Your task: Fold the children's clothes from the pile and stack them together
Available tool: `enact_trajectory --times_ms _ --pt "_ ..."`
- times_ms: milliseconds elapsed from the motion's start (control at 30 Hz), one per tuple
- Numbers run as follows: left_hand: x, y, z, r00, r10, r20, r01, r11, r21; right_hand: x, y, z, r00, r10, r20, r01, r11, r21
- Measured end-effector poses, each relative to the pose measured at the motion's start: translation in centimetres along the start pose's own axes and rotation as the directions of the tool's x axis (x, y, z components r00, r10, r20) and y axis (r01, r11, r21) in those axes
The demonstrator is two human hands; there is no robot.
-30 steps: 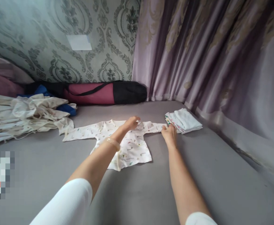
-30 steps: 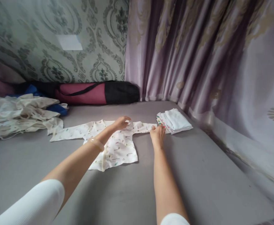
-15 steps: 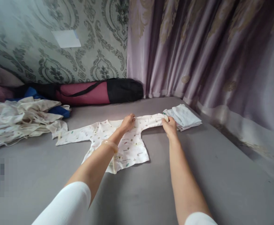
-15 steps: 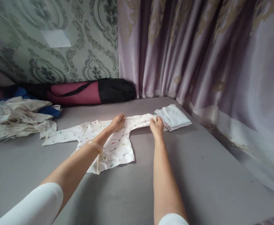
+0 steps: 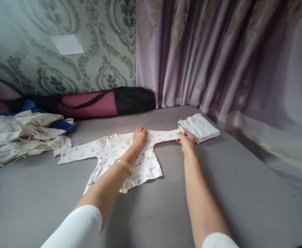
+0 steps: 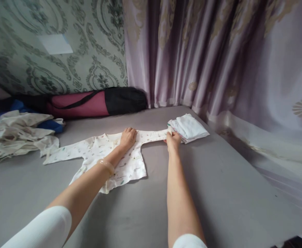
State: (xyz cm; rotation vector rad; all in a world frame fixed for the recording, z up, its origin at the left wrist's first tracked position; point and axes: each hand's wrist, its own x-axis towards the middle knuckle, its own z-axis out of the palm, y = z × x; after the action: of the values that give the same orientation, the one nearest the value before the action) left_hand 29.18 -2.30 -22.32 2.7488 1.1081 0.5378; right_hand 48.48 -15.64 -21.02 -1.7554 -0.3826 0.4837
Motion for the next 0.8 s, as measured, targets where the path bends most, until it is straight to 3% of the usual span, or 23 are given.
enact_trajectory --times_ms 100,167,467,633,800 --pt "-0.5 0.4 0.0 1.000 -0.015 -0.018 0.016 0.999 0.040 -0.6 -1.0 0.1 0.991 0.104 -0.088 -0.081 0.970 0.228" --pt "-1.1 0.8 0.1 0.999 -0.016 -0.043 0.019 0.997 0.069 -1.0 -1.8 0.1 0.990 0.106 -0.088 -0.075 0.952 0.296" --pt "-2.0 1.5 0.4 0.998 0.001 -0.065 0.008 0.990 0.138 -0.6 -2.2 -0.6 0.998 0.060 -0.016 -0.048 0.907 0.419" --pt "-1.9 1.4 0.3 0.992 0.101 -0.076 -0.096 0.993 0.074 -0.7 -1.9 -0.9 0.987 0.089 0.132 -0.139 0.886 0.443" --pt "-2.0 1.0 0.7 0.985 0.170 -0.024 -0.171 0.985 -0.035 -0.6 -2.0 -1.0 0.993 0.103 0.059 -0.119 0.869 0.481"
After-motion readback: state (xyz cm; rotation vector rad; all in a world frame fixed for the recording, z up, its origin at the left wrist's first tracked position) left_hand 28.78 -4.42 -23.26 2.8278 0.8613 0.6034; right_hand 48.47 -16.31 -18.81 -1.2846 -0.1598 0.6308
